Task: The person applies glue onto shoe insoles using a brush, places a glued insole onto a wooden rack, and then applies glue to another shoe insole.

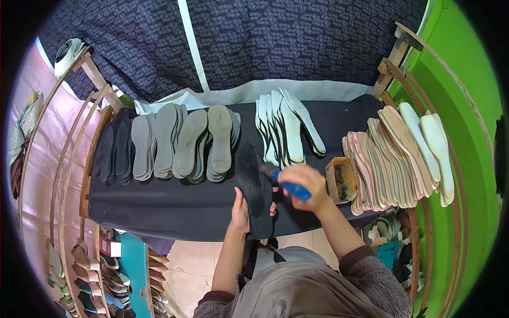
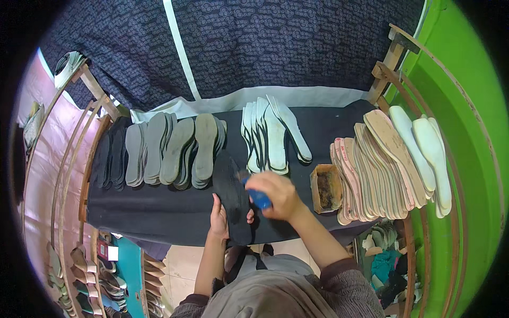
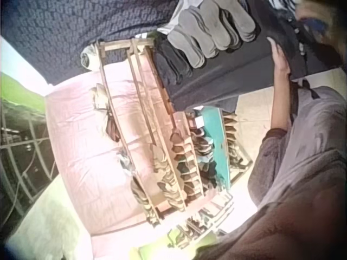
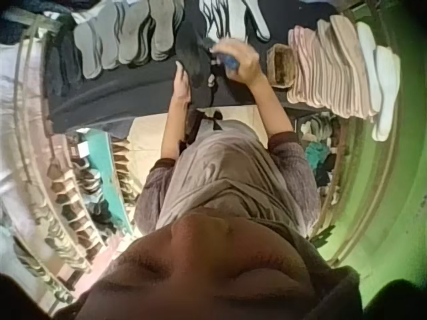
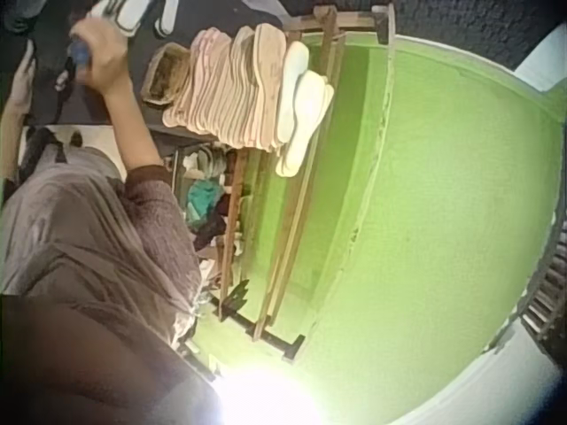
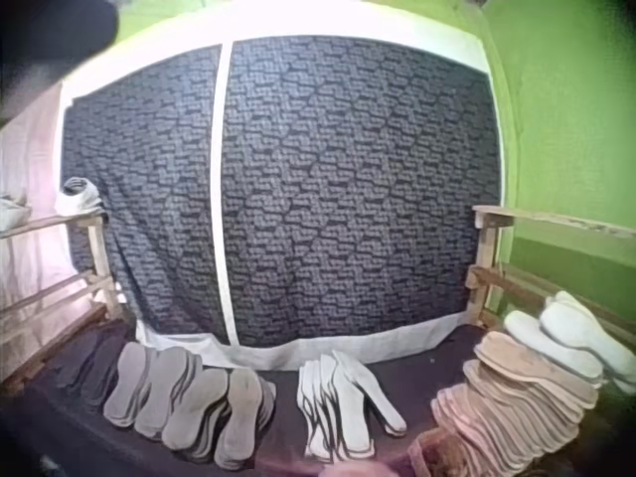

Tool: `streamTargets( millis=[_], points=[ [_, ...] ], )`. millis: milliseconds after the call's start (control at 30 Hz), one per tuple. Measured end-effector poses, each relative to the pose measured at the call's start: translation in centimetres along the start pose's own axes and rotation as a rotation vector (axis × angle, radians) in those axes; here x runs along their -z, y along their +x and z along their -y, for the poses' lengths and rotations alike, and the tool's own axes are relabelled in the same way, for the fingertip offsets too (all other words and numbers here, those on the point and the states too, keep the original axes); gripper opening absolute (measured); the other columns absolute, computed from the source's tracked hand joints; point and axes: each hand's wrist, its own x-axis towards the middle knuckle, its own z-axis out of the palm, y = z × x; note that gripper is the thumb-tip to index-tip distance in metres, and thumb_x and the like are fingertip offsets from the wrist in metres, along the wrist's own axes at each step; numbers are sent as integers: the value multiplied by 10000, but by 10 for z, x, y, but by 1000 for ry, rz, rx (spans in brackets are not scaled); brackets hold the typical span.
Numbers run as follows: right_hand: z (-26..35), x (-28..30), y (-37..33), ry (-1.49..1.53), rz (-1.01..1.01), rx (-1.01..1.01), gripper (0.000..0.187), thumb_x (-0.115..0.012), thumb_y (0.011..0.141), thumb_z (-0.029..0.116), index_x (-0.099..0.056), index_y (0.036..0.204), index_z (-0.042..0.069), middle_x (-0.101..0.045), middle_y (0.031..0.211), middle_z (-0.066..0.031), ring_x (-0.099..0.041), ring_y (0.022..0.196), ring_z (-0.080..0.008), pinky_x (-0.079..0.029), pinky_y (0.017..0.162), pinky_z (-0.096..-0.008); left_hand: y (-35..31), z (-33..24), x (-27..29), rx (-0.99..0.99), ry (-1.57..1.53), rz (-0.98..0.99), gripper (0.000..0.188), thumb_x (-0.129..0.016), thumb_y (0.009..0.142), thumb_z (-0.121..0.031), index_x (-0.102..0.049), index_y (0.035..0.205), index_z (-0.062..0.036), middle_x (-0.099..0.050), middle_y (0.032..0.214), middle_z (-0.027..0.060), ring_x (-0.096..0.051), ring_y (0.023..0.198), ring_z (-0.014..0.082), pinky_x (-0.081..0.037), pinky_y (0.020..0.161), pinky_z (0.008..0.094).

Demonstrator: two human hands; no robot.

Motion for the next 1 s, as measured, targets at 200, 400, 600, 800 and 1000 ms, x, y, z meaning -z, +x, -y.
streamTargets(
  millis=[200, 400, 600, 800, 1000],
  points=[
    [14, 2, -29, 159, 242, -12, 322, -645, 590, -7, -605, 908, 23, -634, 818, -124, -636, 731, -298, -519, 665, -361, 5, 4, -15, 0, 169, -311, 845, -101, 901, -660, -429, 1292, 13, -578, 1118, 186, -600, 860, 225, -493, 760, 332],
    [-15, 2, 9, -69, -3, 36, 340, -705, 632, 25, -596, 954, 43, -627, 888, -120, -628, 772, -305, -511, 674, -347, 2, 3, -15, 53, 151, -135, 808, -139, 902, -660, -402, 1287, 0, -559, 1099, 164, -541, 749, 269, -464, 677, 374],
    [-4, -8, -11, -85, -89, 69, 271, -618, 619, -56, -609, 879, 23, -640, 813, -122, -641, 700, -271, -523, 629, -325, -2, 3, -2, 18, 171, -115, 861, -130, 891, -675, -430, 1280, 31, -588, 1070, 171, -575, 784, 211, -480, 719, 330],
    [-2, -3, -6, 3, -48, 13, 217, -621, 646, -44, -609, 853, 22, -642, 799, -109, -638, 694, -269, -521, 628, -333, 0, 0, -2, 53, 191, -129, 870, -124, 889, -679, -438, 1266, 39, -592, 991, 157, -569, 788, 210, -479, 728, 324],
    [-15, -12, -2, -44, -97, 29, 338, -696, 609, -4, -613, 933, 43, -629, 876, -120, -627, 755, -284, -509, 666, -330, 2, 1, -1, -5, 126, -89, 854, -108, 897, -665, -400, 1304, 26, -546, 1185, 175, -572, 814, 220, -477, 744, 336]
  ],
)
